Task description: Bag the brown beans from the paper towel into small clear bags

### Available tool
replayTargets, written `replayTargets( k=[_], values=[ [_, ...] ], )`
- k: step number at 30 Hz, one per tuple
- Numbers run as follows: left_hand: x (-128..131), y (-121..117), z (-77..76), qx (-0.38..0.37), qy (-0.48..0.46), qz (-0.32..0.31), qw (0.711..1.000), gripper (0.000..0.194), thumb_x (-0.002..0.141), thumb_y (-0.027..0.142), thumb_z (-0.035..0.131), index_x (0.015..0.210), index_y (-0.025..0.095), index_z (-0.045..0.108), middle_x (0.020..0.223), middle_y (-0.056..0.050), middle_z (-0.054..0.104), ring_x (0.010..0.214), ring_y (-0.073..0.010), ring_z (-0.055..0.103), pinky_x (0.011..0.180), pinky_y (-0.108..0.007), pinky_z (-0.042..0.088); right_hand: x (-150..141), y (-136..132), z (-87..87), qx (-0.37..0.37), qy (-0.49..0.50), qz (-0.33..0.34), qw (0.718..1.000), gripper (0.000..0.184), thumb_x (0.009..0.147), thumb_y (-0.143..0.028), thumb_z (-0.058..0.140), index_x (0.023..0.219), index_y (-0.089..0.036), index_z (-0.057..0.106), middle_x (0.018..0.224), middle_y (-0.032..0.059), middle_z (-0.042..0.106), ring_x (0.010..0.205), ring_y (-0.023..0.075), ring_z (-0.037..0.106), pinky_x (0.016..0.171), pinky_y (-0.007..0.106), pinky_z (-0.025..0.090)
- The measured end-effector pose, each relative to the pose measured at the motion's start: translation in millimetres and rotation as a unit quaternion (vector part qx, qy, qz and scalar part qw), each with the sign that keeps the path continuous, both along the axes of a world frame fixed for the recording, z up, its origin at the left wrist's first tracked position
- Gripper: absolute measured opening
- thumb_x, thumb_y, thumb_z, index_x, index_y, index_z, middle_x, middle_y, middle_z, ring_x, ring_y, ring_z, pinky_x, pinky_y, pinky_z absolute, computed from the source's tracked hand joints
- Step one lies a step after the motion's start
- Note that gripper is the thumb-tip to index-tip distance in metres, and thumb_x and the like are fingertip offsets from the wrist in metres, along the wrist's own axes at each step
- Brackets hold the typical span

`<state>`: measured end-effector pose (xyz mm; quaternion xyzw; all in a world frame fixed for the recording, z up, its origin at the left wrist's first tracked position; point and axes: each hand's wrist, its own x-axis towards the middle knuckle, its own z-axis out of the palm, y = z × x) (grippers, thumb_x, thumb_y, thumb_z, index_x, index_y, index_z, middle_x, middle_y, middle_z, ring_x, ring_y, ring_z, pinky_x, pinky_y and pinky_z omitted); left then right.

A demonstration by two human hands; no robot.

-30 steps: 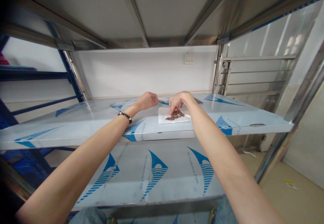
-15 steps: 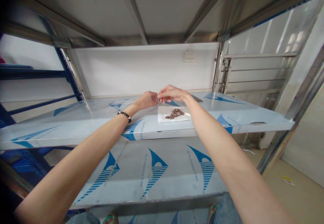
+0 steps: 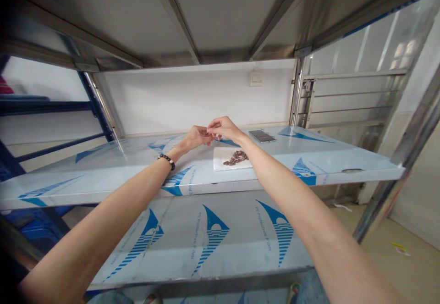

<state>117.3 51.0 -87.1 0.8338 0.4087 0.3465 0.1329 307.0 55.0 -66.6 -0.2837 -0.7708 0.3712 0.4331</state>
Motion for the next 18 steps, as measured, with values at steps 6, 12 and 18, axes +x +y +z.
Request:
replayTargets(
  k=[6, 12, 18],
  values=[
    [2.6, -2.6, 0.7, -0.035, -0.026, -0.012, 0.999, 0.011, 0.097, 0.023, 0.064, 0.092, 0.015, 0.070, 0.075, -0.003, 0.069, 0.068, -0.0112, 0.059, 0.069, -0.026, 0.050, 2.8, 5.2, -3.3, 0.022, -0.012, 0.005, 1.000, 0.023, 0.083, -0.033, 0.088, 0.090, -0.016, 0.074, 0.083, 0.0077, 0.074, 0.070, 0.0151, 0.065, 0.054, 0.025, 0.048],
    [4.4, -4.0, 3.5, -0.035, -0.050, 0.000, 0.998, 0.011, 0.094, 0.021, 0.067, 0.083, 0.017, 0.067, 0.080, -0.006, 0.072, 0.071, -0.0137, 0.060, 0.073, -0.030, 0.052, 4.8, 11.4, -4.1, 0.042, -0.024, -0.024, 0.999, 0.027, 0.088, -0.041, 0.082, 0.095, -0.017, 0.072, 0.075, 0.0044, 0.066, 0.067, 0.0142, 0.055, 0.051, 0.024, 0.038],
    [5.6, -1.7, -2.8, -0.025, 0.003, 0.001, 1.000, 0.008, 0.086, 0.016, 0.064, 0.078, 0.017, 0.065, 0.073, -0.005, 0.069, 0.067, -0.0139, 0.058, 0.068, -0.030, 0.049, 13.2, 10.3, 2.7, 0.025, -0.014, -0.071, 0.997, 0.025, 0.095, -0.041, 0.073, 0.102, -0.018, 0.071, 0.072, -0.0003, 0.057, 0.058, 0.0102, 0.039, 0.050, 0.026, 0.028]
  ],
)
